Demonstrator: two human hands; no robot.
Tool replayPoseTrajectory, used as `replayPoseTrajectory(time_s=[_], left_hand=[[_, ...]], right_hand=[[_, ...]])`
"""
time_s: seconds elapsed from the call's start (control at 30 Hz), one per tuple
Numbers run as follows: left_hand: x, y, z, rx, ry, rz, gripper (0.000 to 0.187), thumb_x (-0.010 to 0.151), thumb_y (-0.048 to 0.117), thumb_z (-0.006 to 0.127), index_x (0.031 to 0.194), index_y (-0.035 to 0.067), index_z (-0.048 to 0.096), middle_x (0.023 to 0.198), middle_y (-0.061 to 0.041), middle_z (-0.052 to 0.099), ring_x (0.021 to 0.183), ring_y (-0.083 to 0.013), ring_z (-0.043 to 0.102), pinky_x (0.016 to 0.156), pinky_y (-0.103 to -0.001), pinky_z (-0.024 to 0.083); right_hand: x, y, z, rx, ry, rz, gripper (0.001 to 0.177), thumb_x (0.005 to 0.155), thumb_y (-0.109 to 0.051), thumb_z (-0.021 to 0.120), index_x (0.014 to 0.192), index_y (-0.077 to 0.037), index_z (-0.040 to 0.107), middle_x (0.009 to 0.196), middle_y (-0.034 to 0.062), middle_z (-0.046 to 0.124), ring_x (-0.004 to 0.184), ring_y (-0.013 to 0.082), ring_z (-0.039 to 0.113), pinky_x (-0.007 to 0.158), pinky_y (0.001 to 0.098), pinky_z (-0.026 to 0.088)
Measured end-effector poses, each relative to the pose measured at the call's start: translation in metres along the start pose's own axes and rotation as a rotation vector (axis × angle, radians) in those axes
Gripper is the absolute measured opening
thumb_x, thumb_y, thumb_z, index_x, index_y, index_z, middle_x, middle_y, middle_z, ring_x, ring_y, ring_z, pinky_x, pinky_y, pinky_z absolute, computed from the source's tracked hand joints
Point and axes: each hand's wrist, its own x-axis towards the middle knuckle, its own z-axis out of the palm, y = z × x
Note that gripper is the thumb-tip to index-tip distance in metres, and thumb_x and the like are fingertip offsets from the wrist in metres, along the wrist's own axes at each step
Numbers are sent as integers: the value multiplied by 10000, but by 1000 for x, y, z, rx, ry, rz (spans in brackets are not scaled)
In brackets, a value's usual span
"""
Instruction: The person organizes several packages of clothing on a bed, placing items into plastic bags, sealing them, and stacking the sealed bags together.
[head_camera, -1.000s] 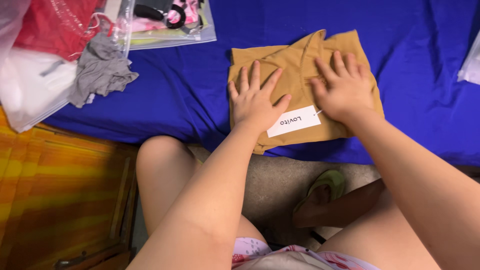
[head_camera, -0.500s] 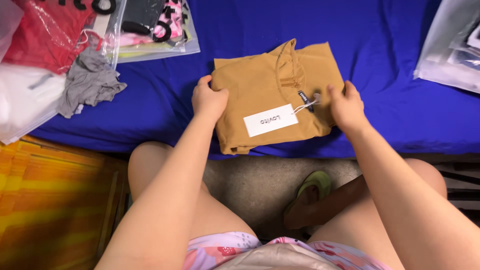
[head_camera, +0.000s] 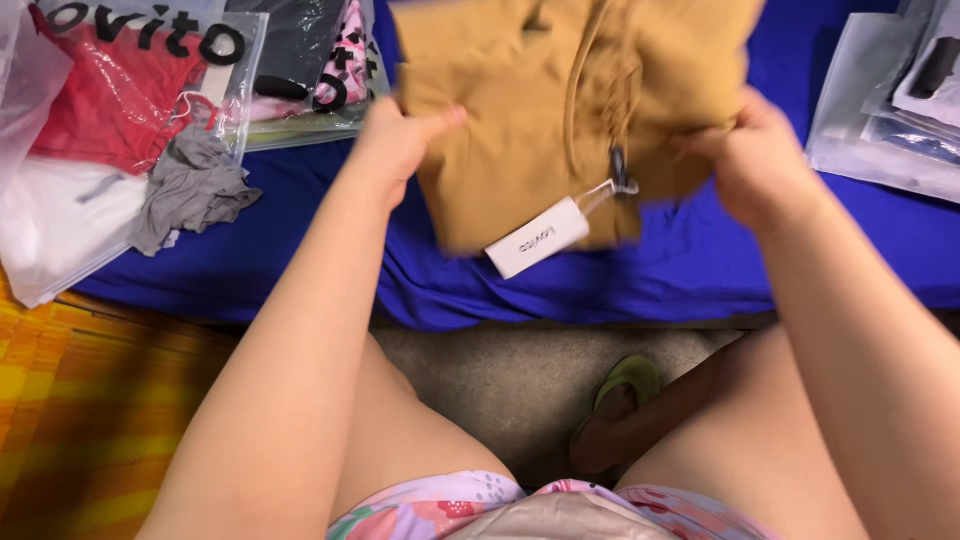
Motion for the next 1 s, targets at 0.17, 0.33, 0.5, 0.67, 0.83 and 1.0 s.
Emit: replayPoseTrajectory(time_s=[0.17, 0.33, 0.5, 0.67, 0.83, 1.0], left_hand=[[-10, -24, -19, 125, -34, 614, 422, 894, 82, 751, 1296, 53, 628, 1306, -114, 661, 1157, -200, 686, 1038, -360, 578], [-89, -100, -30, 1005, 106, 575, 470, 781, -118, 652, 1171, 118, 765, 1535, -135, 511, 1354, -367, 496, 1107, -433, 415], [-99, -121, -28, 750, 173, 498, 560, 715, -153, 562, 1225, 33, 702, 1552, -240, 448, 1309, -409, 517, 1024, -387, 465], [-79, -102, -41, 232, 441, 86, 197, 929, 48, 592, 1112, 87, 655, 1179, -152, 694, 1076, -324, 674, 907, -395, 543], [-51, -76, -27, 189, 179, -423, 417, 939, 333, 737, 1217, 27, 686, 1136, -134, 716, 948, -250, 698, 752, -415, 550], [-36, -70, -10, 14, 243, -211, 695, 812, 193, 797, 1385, 60, 426, 1238, -137, 677, 1076, -232, 708, 858, -384, 604]], right_hand=[[-6, -13, -4, -679, -52, -487, 332, 874, 47, 729, 1184, -72, 722, 1350, 165, 644, 1320, 359, 553, 1134, 485, 397], [-35, 74, -6, -1140, -299, -452, 550, 712, 125, 582, 1081, -211, 814, 1573, 194, 496, 1474, 417, 401, 1233, 481, 262], [-54, 116, -2, -787, -125, -82, 453, 879, 65, 461, 1089, -154, 798, 1594, 146, 508, 1369, 344, 559, 1080, 371, 461], [-39, 90, 24, -346, 352, 490, 326, 988, -166, 592, 1294, -55, 605, 1233, 172, 688, 1093, 301, 671, 891, 406, 539], [-27, 69, 58, -573, 222, 518, 475, 1014, -319, 720, 1314, 28, 597, 1185, 173, 691, 1060, 254, 683, 892, 359, 543], [-13, 66, 56, -201, 238, 276, 470, 965, -264, 684, 1329, -1, 546, 1165, 116, 707, 1012, 206, 706, 831, 346, 605]])
